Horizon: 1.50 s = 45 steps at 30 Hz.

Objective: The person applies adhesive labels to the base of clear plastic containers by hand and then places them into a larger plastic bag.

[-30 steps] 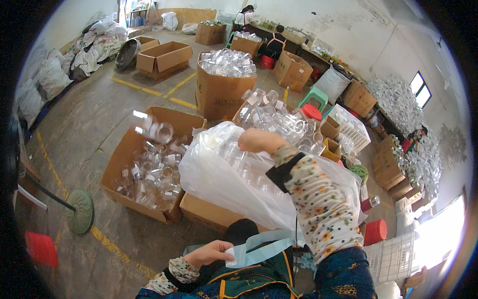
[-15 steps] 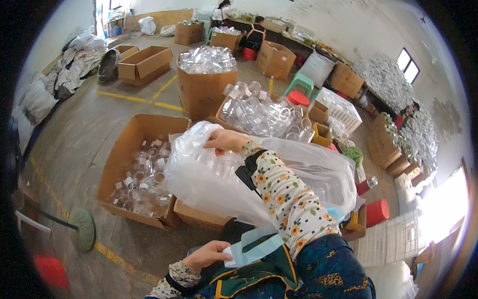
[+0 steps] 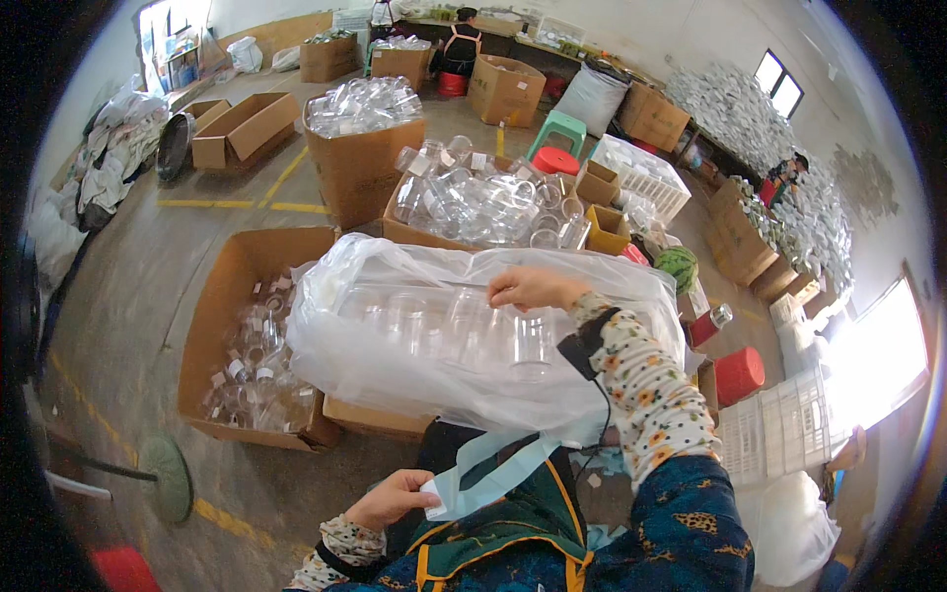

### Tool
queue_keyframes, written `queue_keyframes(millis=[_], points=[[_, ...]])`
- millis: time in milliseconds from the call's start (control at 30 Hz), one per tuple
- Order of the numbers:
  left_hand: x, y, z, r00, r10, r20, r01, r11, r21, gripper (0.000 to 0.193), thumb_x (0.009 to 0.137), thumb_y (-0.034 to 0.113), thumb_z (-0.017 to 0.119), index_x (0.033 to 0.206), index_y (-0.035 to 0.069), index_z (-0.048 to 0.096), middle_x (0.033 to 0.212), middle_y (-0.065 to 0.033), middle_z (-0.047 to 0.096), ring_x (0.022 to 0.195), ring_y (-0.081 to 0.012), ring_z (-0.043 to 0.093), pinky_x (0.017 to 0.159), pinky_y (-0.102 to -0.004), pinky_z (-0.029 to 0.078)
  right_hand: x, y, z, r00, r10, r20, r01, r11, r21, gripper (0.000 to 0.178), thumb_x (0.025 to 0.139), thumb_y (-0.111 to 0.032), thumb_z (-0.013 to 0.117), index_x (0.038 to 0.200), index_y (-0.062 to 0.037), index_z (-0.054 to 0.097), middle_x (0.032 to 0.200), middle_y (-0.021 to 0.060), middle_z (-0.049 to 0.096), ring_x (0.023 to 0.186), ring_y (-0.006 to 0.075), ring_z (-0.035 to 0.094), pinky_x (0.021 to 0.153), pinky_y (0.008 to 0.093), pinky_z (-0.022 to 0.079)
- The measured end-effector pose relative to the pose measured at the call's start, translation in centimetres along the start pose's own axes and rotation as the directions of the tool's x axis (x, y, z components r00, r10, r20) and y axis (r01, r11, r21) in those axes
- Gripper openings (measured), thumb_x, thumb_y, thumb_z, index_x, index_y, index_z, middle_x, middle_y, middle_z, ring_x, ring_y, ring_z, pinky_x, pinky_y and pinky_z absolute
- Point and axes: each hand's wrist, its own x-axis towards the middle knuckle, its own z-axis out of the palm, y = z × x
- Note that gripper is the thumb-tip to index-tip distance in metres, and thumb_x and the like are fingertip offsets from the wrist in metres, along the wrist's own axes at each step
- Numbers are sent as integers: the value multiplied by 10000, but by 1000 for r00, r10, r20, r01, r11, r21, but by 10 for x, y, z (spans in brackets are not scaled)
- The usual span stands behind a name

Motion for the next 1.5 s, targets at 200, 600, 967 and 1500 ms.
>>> queue_keyframes(millis=[200, 600, 967, 1500], points=[[10, 6, 18, 1000, 4, 17, -4, 999, 52, 151, 840, 136, 657, 899, 3, 619, 831, -3, 616, 785, -73, 549, 738, -216, 435, 45, 56, 24, 935, -287, -208, 159, 864, -478, 333, 849, -155, 593, 1167, -67, 548, 1099, 116, 602, 1003, 255, 573, 880, 353, 440], [70, 86, 19, 882, 356, -309, -272, 920, 283, 910, 780, -34, 609, 1469, 54, 21, 917, -113, 617, 807, -152, 585, 717, -270, 472, -121, 132, 133, 782, -322, -533, -105, 775, -623, 507, 797, -237, 643, 1261, -106, 487, 1237, 148, 523, 1133, 340, 486, 952, 430, 391], [60, -23, -33, 801, 296, -521, -190, 950, 247, 807, 794, -14, 603, 1448, 8, 131, 935, -117, 632, 805, -162, 603, 710, -260, 473, -169, 192, 200, 782, -314, -538, -133, 759, -637, 473, 816, -216, 622, 1267, -132, 509, 1230, 104, 541, 1155, 280, 479, 980, 420, 357], [51, 49, 104, 990, 141, 5, -97, 650, 754, 291, 790, 108, 693, 1015, -11, 552, 838, -19, 595, 765, -80, 522, 698, -240, 439, -198, 39, 191, 924, -202, -323, 359, 749, 557, 243, 832, -94, 632, 1048, -17, 551, 860, 22, 578, 819, 103, 522, 757, 261, 434]])
